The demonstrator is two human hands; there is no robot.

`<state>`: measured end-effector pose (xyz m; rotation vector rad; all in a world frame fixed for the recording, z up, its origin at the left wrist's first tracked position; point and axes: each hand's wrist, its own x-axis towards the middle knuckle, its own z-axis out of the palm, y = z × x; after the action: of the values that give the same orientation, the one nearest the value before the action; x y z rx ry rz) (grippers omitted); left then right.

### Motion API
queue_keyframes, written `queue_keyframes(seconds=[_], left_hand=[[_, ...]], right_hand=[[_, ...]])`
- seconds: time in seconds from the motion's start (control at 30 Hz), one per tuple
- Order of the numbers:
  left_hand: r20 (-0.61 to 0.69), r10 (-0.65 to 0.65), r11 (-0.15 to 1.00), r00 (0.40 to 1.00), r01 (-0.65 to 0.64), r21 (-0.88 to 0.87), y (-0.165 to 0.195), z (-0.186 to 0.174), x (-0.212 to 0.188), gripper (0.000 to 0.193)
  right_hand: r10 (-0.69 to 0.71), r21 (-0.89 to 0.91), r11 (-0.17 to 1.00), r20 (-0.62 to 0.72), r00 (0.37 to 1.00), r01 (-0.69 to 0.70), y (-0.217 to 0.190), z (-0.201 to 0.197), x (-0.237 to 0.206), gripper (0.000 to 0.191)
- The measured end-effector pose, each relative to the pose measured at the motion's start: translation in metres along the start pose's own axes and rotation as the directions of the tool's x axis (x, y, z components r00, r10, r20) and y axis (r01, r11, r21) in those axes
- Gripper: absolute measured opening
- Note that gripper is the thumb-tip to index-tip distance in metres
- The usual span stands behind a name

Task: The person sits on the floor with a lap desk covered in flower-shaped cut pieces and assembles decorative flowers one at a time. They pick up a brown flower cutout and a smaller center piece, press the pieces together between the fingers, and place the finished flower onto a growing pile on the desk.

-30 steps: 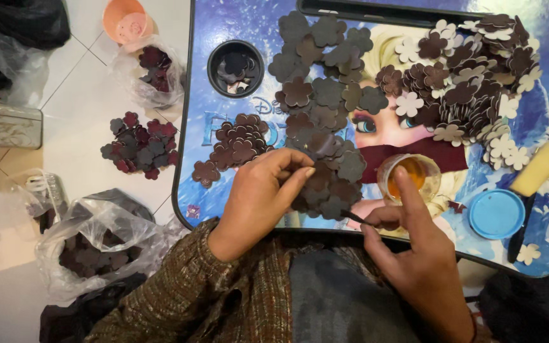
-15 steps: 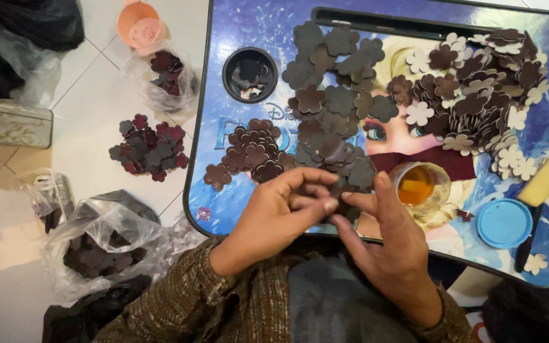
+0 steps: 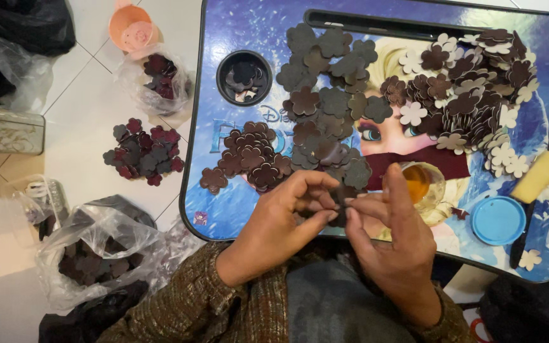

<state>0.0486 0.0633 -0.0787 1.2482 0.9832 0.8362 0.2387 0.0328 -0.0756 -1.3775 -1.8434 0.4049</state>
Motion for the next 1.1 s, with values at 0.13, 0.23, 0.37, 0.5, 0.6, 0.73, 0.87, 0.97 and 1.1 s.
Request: queue_keyframes(seconds=[0.13, 0.23, 0.37, 0.5, 0.6, 0.73, 0.87, 0.97, 1.1], left_hand=[[-0.039, -0.115, 0.993, 0.993, 0.116, 0.018, -0.003, -0.003, -0.002, 0.041], [-0.071, -0.139, 0.989, 0.988, 0.143, 0.046, -0.007, -0.009, -0.001, 0.041], [-0.102, -0.139, 0.989, 0.985, 0.143, 0.031, -0.009, -0.009, -0.003, 0.043], [-0.148, 0.028, 0.987, 0.989, -0.004, 0.161, -0.003, -0.005, -0.001, 0.047], [-0.059, 0.376, 0.822, 0.925, -0.304, 0.481, 0.006, -0.005, -0.003, 0.052], [0.019, 0.341, 0.857, 0.94, -0.319, 0.405, 0.01, -0.004, -0.003, 0.045], [-0.069, -0.158, 0.981, 0.985, 0.148, -0.122, -0.001, 0.006, 0.002, 0.026], [-0.136, -0.254, 0.962, 0.958, 0.237, -0.133, -0.01, -0.001, 0.0, 0.038], [-0.108, -0.247, 0.945, 0.963, 0.215, -0.247, -0.019, -0.005, -0.003, 0.041]], right_hand=[[0.159, -0.049, 0.985, -0.12, 0.98, -0.166, 0.005, -0.001, -0.004, 0.086], [0.181, 0.044, 0.983, -0.166, 0.969, -0.176, 0.01, -0.007, -0.006, 0.083], [0.362, 0.306, 0.897, -0.091, 0.928, -0.32, 0.011, -0.009, -0.009, 0.087], [0.515, 0.54, 0.692, 0.096, 0.852, -0.479, 0.01, -0.012, -0.008, 0.094], [0.511, 0.623, 0.595, 0.195, 0.837, -0.508, 0.01, -0.015, -0.009, 0.095], [0.508, 0.645, 0.56, 0.228, 0.83, -0.52, 0.01, -0.016, -0.011, 0.096], [0.551, 0.586, 0.628, 0.13, 0.824, -0.512, 0.01, -0.018, -0.012, 0.093], [0.514, 0.465, 0.767, -0.032, 0.857, -0.442, 0.007, -0.016, -0.013, 0.089], [0.184, 0.09, 0.979, 0.0, 0.983, -0.184, 0.004, -0.013, -0.011, 0.089]])
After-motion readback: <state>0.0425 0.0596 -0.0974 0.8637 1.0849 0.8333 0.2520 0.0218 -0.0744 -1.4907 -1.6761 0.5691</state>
